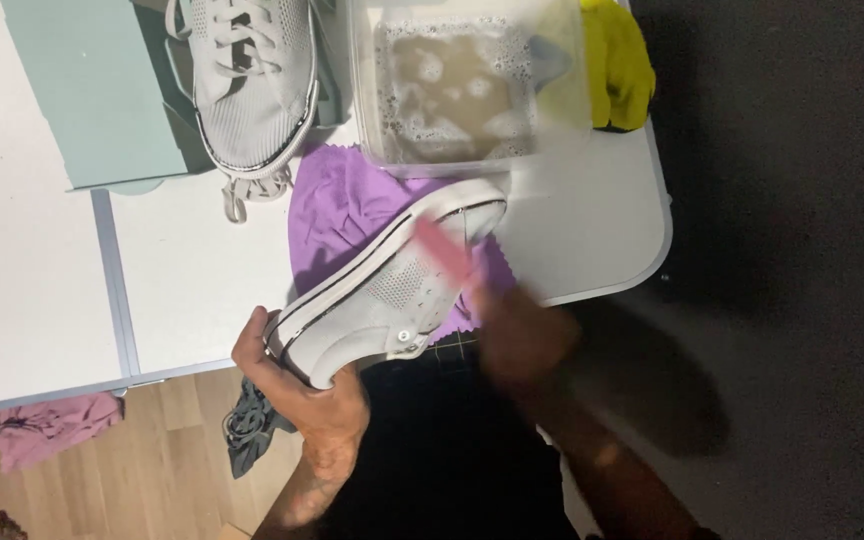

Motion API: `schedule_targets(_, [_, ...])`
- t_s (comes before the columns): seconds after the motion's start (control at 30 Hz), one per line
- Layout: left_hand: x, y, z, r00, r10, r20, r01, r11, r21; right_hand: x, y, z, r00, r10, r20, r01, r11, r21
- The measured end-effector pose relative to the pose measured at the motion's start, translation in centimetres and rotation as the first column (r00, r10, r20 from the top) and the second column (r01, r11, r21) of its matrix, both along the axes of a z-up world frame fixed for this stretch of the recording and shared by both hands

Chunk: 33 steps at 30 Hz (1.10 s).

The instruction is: The person cleans a white sneaker using a pink brush and a purple cloth. They scrub the yellow sole, the white upper, and the interior of the shoe, repeatedly dipping the brush into a container of soapy water.

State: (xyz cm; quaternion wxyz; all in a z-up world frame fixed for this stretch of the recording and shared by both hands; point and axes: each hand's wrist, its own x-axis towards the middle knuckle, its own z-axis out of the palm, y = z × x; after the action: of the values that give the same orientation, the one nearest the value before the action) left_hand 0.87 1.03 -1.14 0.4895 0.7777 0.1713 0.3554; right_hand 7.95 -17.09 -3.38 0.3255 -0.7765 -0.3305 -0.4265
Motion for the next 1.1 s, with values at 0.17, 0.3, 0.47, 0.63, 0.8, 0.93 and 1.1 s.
schedule_targets(0.17, [0.1, -0.3, 0.7, 1.0, 0.013, -0.02, -0.012, 0.999, 0.045, 2.3, -0.4, -8.8, 0.957, -0.117, 0.264, 0.092, 0.99, 0.105])
schedule_targets(0.3, [0.3, 0.5, 0.0, 0.999, -0.001, -0.037, 0.0, 1.0, -0.014, 0.6, -0.6, 1.2, 0.977, -0.213, -0.034, 0.192, 0.933, -0.305])
schedule_targets(0.47, [0.5, 0.6, 0.7, 0.999, -0.03, -0.025, 0.03, 0.999, -0.013, 1.3, 0.1, 0.9, 0.894, 0.123, -0.43, -0.037, 0.978, 0.203])
schedule_targets(0.63, [0.5, 1.2, -0.2, 0.997, -0.039, -0.064, 0.037, 0.999, -0.038, 2.4, -0.1, -0.5, 0.895, 0.177, -0.409, -0.08, 0.966, 0.244])
schedule_targets(0.8, [0.1, 1.1, -0.4, 0.999, -0.023, -0.048, 0.026, 0.998, 0.062, 6.9, 4.5, -5.3, 0.379, 0.917, 0.124, -0.901, 0.335, 0.277])
schedule_targets(0.93, [-0.1, 1.3, -0.8, 0.997, -0.042, -0.072, 0.041, 0.999, -0.022, -1.2, 2.0, -0.8, 0.961, -0.052, -0.271, 0.021, 0.993, -0.113])
schedule_targets(1.1, [-0.4, 1.1, 0.2, 0.998, -0.049, -0.045, 0.05, 0.999, 0.008, -1.0, 0.4, 5.2, 0.791, -0.016, -0.611, -0.005, 0.999, -0.032])
